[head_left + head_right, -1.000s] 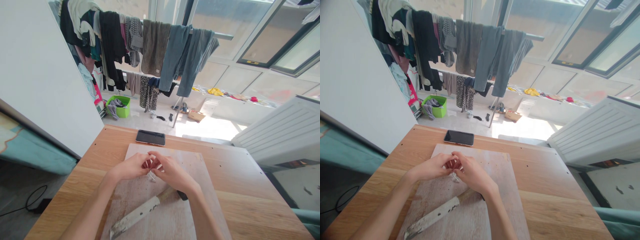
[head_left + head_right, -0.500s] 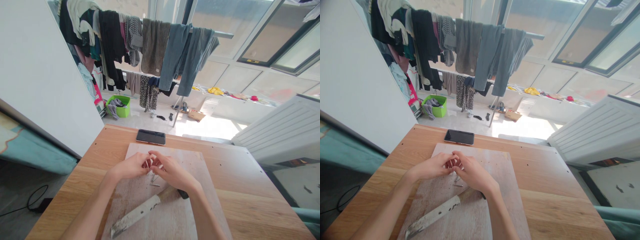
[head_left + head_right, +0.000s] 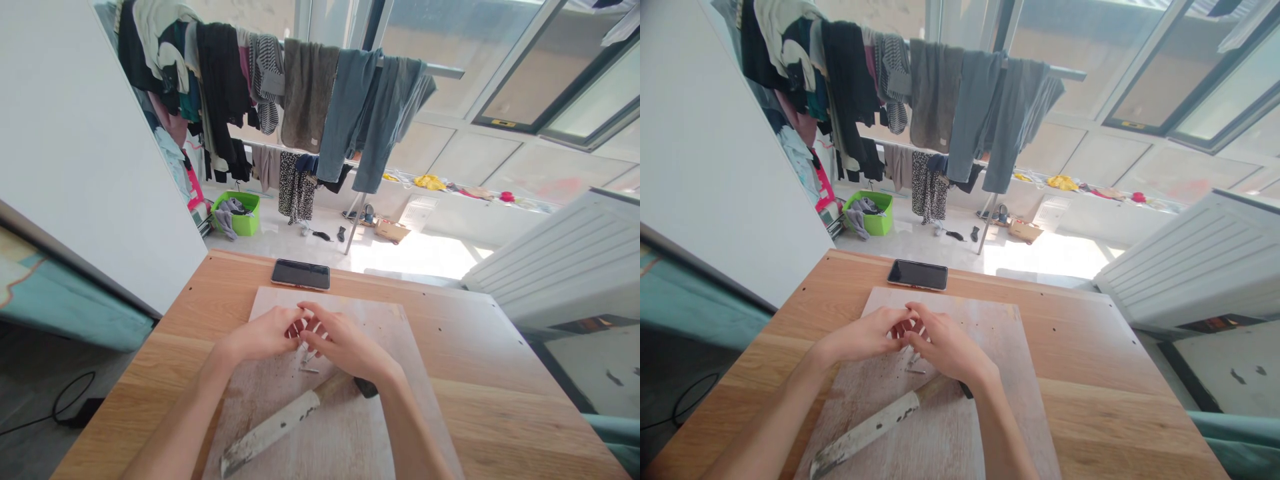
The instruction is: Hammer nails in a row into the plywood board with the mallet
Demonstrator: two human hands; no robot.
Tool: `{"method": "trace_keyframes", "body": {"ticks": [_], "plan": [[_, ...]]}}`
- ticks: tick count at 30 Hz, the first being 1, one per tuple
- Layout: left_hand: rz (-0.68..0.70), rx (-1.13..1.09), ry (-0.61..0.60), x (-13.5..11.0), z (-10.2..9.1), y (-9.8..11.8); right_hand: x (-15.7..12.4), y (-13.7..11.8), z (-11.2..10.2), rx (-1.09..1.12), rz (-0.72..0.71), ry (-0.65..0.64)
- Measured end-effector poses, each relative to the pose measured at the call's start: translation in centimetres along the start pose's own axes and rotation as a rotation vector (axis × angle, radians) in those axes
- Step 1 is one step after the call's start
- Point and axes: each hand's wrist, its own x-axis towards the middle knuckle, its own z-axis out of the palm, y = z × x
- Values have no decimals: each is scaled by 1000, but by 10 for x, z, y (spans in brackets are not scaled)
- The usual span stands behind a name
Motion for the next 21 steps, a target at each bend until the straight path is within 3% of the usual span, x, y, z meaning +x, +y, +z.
{"method": "trace_keyframes", "body": {"ticks": [7, 15, 21], "plan": [[-43, -19, -20, -2, -1, -1, -1, 4, -5, 7, -4, 43], [-121, -33, -32, -10, -7, -4, -9, -8, -26, 24, -11, 470], [-71, 80, 17, -13, -10, -2, -28, -19, -36, 85, -93, 647]]}}
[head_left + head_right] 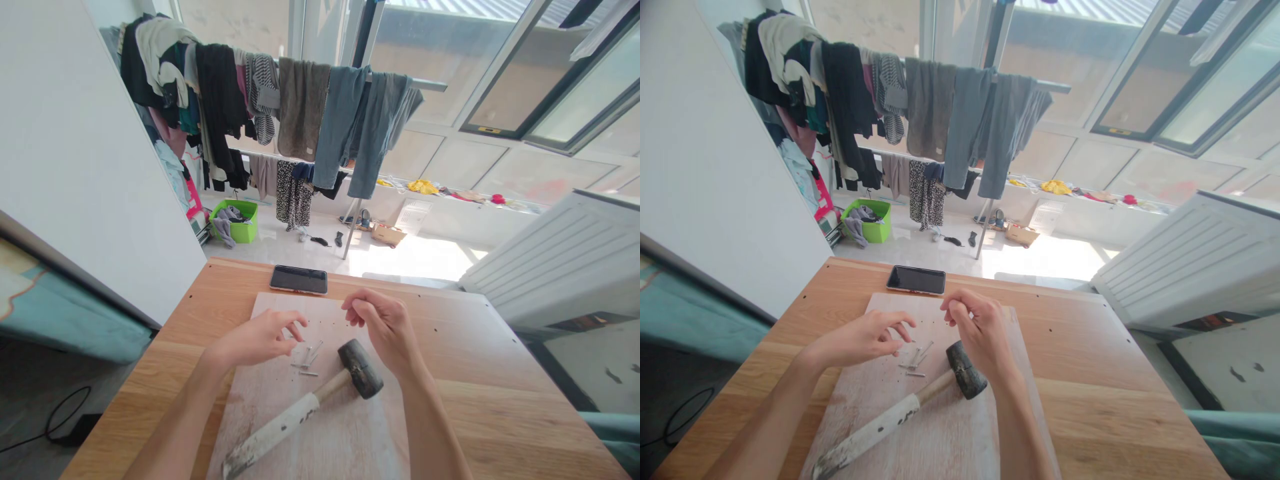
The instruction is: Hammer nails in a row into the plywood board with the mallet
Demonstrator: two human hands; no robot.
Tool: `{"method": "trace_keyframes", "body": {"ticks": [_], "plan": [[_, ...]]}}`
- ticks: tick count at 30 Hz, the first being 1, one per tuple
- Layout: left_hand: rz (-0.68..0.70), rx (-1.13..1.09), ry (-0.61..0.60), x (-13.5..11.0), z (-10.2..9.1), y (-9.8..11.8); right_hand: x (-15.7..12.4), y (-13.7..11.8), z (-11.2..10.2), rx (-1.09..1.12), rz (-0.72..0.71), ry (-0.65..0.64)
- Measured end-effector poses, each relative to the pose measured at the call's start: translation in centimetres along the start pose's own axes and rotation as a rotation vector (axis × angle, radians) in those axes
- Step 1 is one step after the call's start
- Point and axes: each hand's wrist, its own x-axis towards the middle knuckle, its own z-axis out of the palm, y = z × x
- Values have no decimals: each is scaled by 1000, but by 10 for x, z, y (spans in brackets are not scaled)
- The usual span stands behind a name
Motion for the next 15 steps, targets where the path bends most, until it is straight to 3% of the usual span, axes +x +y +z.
{"method": "trace_keyframes", "body": {"ticks": [5, 12, 15], "plan": [[-35, 53, 56, -7, 0, 5, -19, -22, -15, 58, -147, 92], [-68, 245, 155, -11, 12, 17, -53, -74, -18, 110, -436, 552], [-41, 318, 185, -15, 21, 24, -58, -77, -22, 78, -437, 599]]}}
